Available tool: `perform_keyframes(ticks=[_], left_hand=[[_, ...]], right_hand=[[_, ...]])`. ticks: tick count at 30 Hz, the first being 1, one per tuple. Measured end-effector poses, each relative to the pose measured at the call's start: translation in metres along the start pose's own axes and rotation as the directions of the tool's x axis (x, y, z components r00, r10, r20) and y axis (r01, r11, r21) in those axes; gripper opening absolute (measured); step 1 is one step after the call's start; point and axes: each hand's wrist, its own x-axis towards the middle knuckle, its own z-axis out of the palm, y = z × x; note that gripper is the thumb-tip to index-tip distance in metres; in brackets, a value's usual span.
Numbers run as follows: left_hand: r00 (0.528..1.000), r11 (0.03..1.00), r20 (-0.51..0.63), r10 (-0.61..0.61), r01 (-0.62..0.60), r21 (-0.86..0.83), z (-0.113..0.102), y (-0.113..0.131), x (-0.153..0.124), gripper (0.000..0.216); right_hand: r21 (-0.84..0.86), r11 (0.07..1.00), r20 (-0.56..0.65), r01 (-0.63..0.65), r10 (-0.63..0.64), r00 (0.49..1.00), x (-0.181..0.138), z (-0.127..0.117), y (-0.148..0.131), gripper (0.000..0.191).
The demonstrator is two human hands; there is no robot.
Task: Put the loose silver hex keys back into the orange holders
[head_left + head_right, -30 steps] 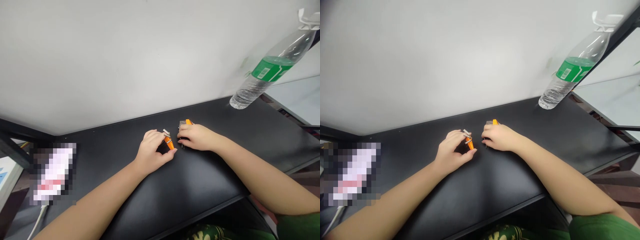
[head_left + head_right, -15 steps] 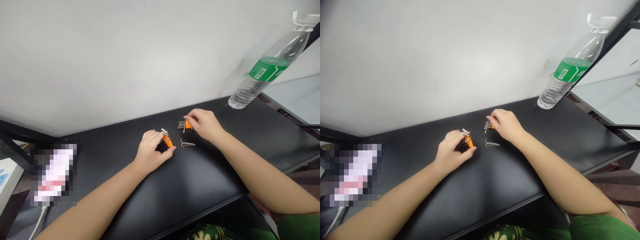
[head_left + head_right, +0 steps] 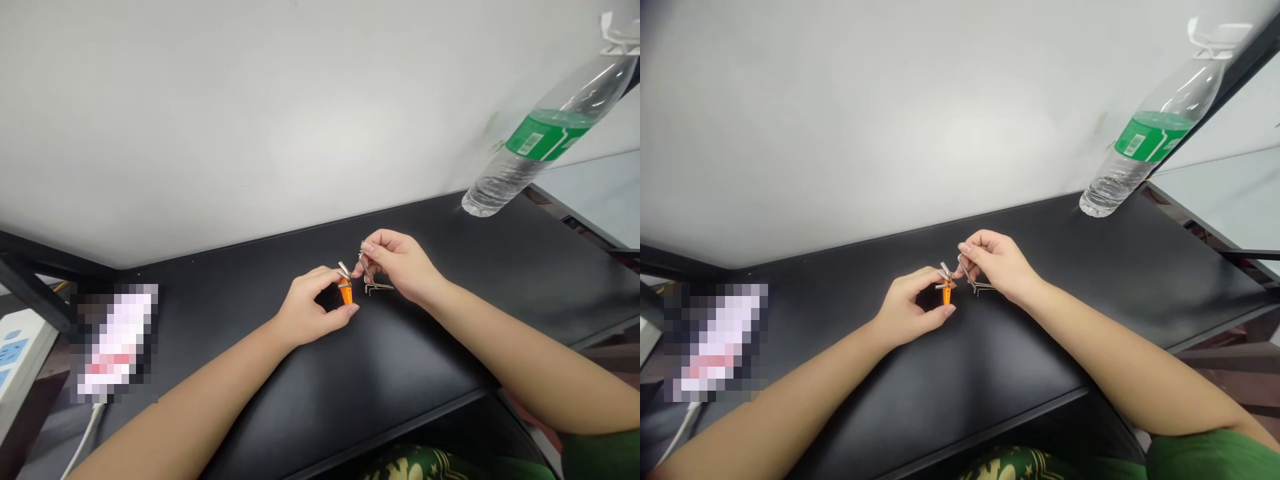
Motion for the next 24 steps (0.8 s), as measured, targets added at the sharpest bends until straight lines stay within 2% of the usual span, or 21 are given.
perform_keyframes(ticks=[3,6,12,16,19,24], left_hand=[[1.0,0.998,0.02,-0.005,0.006,-0.066,-0.001,0.0,0.0,0.025],[0.998,1.0,-0.05,-0.03,0.029,-0.009,0.0,-0.001,0.0,0.026],[0.981,0.974,-0.172,-0.09,0.122,0.188,0.003,-0.001,0.001,0.025],[0.983,0.969,-0.161,-0.083,0.117,0.216,0.004,0.0,0.0,0.023],[0.985,0.97,-0.152,-0.078,0.111,0.218,0.004,0.0,-0.001,0.024],[0.988,0.967,-0.125,-0.092,0.119,0.226,0.004,0.001,0.0,0.021]], right_hand=[[-0.086,0.996,-0.033,0.023,-0.026,0.999,0.001,-0.004,0.001,0.035],[-0.141,0.988,-0.062,0.058,-0.067,0.996,0.002,-0.008,-0.002,0.033],[0.096,0.994,-0.041,-0.048,0.053,0.998,-0.002,-0.006,-0.013,0.036],[0.187,0.978,0.052,-0.09,0.082,0.995,-0.008,0.002,-0.013,0.031],[0.166,0.981,0.089,-0.098,0.084,0.992,-0.012,0.006,-0.012,0.028],[0.084,0.995,0.079,-0.047,0.041,0.996,-0.014,0.006,-0.01,0.026]])
